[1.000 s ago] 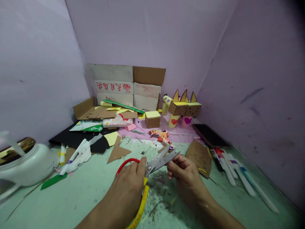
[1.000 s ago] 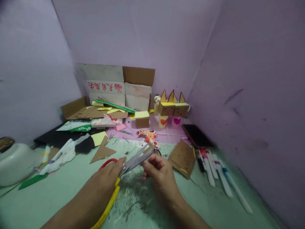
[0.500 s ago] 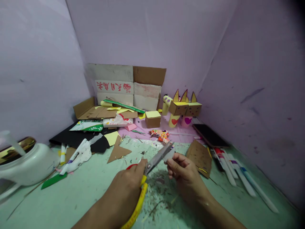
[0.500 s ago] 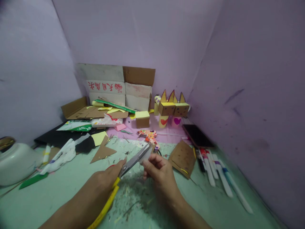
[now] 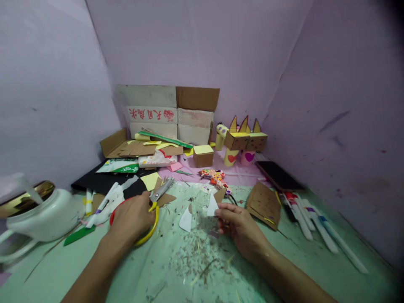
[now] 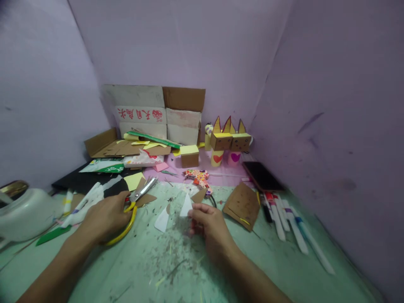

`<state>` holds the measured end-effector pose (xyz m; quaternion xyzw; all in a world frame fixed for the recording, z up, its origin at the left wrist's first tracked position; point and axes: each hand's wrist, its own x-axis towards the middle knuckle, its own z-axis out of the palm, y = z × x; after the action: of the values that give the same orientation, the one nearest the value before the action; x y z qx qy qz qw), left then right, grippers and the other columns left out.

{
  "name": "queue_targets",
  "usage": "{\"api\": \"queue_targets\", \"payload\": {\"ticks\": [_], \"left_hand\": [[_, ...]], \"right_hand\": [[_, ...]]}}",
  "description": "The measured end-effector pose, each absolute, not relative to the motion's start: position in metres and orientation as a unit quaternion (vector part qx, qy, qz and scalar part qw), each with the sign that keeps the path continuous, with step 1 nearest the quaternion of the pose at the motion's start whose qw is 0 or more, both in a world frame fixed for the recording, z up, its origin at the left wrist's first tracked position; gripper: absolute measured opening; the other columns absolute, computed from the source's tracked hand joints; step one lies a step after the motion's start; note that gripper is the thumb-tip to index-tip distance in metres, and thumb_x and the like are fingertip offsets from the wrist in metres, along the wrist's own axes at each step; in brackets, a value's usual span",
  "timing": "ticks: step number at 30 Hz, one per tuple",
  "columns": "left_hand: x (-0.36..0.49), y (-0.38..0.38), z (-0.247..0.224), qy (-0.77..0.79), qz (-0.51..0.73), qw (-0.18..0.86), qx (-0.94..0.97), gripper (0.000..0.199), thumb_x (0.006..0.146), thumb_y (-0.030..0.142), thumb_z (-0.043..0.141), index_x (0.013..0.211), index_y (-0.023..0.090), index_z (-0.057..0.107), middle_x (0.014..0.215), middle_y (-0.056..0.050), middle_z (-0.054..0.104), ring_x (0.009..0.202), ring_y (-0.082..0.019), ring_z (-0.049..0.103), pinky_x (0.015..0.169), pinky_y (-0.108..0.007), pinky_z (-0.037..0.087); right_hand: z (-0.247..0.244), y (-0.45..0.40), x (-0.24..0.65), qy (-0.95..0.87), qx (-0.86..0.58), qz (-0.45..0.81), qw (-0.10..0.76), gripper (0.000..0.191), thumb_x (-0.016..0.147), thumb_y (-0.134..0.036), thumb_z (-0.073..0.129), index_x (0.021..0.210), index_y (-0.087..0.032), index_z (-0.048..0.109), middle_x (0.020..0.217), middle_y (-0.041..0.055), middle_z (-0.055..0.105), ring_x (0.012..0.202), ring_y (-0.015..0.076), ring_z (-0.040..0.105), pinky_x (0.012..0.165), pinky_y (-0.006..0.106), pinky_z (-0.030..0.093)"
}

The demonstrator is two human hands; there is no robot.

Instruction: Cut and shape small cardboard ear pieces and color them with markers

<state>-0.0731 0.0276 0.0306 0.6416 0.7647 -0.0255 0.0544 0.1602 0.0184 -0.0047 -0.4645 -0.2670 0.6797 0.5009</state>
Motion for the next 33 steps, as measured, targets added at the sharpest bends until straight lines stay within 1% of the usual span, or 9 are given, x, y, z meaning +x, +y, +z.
{"api": "queue_targets", "payload": {"ticks": [4, 7, 10, 13, 15, 21, 27, 30, 33], "left_hand": [[-0.077, 0.029, 0.032, 0.773, -0.003, 0.045, 0.633, 0.038, 0.075, 0.036, 0.046, 0.105, 0.019, 0.060, 0.097, -0.016, 0.067, 0.085, -0.035, 0.061, 0.062, -0.038, 0.042], [-0.065, 0.026, 0.033, 0.763, 0.171, 0.068, 0.620, 0.035, 0.076, 0.037, 0.046, 0.099, 0.017, 0.063, 0.091, -0.013, 0.067, 0.080, -0.028, 0.061, 0.066, -0.036, 0.043], [-0.038, 0.017, 0.029, 0.652, 0.331, 0.296, 0.615, 0.021, 0.068, 0.034, 0.055, 0.077, 0.016, 0.064, 0.073, -0.006, 0.066, 0.067, -0.019, 0.058, 0.062, -0.028, 0.044], [-0.013, 0.008, 0.021, 0.561, 0.339, 0.499, 0.567, 0.021, 0.062, 0.034, 0.062, 0.071, 0.014, 0.061, 0.060, -0.002, 0.060, 0.048, -0.011, 0.047, 0.047, -0.023, 0.037], [-0.007, 0.006, 0.019, 0.542, 0.348, 0.551, 0.531, 0.022, 0.058, 0.034, 0.064, 0.060, 0.015, 0.055, 0.048, 0.002, 0.050, 0.040, -0.007, 0.040, 0.041, -0.020, 0.031], [-0.041, 0.020, 0.022, 0.559, 0.524, 0.535, 0.356, 0.023, 0.056, 0.031, 0.068, 0.061, 0.015, 0.052, 0.043, 0.007, 0.044, 0.037, -0.004, 0.035, 0.037, -0.015, 0.024], [-0.045, 0.031, -0.001, 0.565, 0.557, 0.538, 0.285, 0.025, 0.059, 0.032, 0.069, 0.063, 0.015, 0.051, 0.040, 0.008, 0.040, 0.036, -0.003, 0.031, 0.036, -0.014, 0.020], [-0.042, 0.031, -0.006, 0.571, 0.556, 0.536, 0.279, 0.029, 0.054, 0.034, 0.072, 0.063, 0.014, 0.054, 0.039, 0.008, 0.041, 0.036, -0.003, 0.032, 0.036, -0.014, 0.020], [-0.043, 0.030, -0.003, 0.570, 0.548, 0.557, 0.255, 0.032, 0.050, 0.036, 0.074, 0.062, 0.015, 0.053, 0.038, 0.007, 0.042, 0.036, -0.004, 0.031, 0.035, -0.014, 0.021]], "right_hand": [[-0.005, 0.019, 0.160, -0.267, -0.474, 0.675, 0.499, 0.021, 0.047, -0.016, 0.074, 0.065, -0.012, 0.066, 0.049, -0.0025, 0.057, 0.038, 0.0071, 0.047, 0.035, 0.019, 0.043], [-0.007, 0.019, 0.160, -0.288, -0.479, 0.669, 0.490, 0.022, 0.048, -0.018, 0.075, 0.067, -0.012, 0.066, 0.050, -0.0031, 0.057, 0.038, 0.0065, 0.047, 0.036, 0.019, 0.043], [-0.012, 0.016, 0.157, -0.324, -0.469, 0.682, 0.457, 0.022, 0.050, -0.020, 0.076, 0.067, -0.013, 0.064, 0.048, -0.0043, 0.057, 0.036, 0.0059, 0.046, 0.036, 0.018, 0.042], [-0.015, 0.011, 0.154, -0.392, -0.456, 0.692, 0.399, 0.022, 0.051, -0.023, 0.076, 0.066, -0.013, 0.062, 0.046, -0.0054, 0.056, 0.034, 0.0054, 0.045, 0.036, 0.018, 0.038], [-0.015, 0.008, 0.153, -0.439, -0.449, 0.688, 0.364, 0.023, 0.053, -0.028, 0.076, 0.064, -0.013, 0.063, 0.047, -0.0051, 0.055, 0.034, 0.0058, 0.045, 0.038, 0.019, 0.037], [-0.017, 0.012, 0.155, -0.565, -0.519, 0.538, 0.348, 0.019, 0.067, -0.035, 0.066, 0.067, -0.016, 0.066, 0.054, -0.0003, 0.058, 0.047, 0.0111, 0.049, 0.047, 0.024, 0.035], [-0.004, 0.024, 0.119, -0.653, -0.659, 0.282, 0.243, 0.031, 0.057, -0.047, 0.075, 0.069, -0.020, 0.067, 0.064, 0.0060, 0.064, 0.059, 0.0192, 0.055, 0.054, 0.028, 0.030], [0.000, 0.026, 0.100, -0.685, -0.668, 0.238, 0.167, 0.034, 0.057, -0.038, 0.076, 0.083, -0.019, 0.066, 0.085, 0.0073, 0.067, 0.069, 0.0213, 0.059, 0.058, 0.028, 0.032], [-0.005, 0.031, 0.103, -0.654, -0.676, 0.290, 0.174, 0.020, 0.062, -0.031, 0.071, 0.076, -0.020, 0.063, 0.076, 0.0018, 0.067, 0.067, 0.0181, 0.059, 0.057, 0.025, 0.033]]}}
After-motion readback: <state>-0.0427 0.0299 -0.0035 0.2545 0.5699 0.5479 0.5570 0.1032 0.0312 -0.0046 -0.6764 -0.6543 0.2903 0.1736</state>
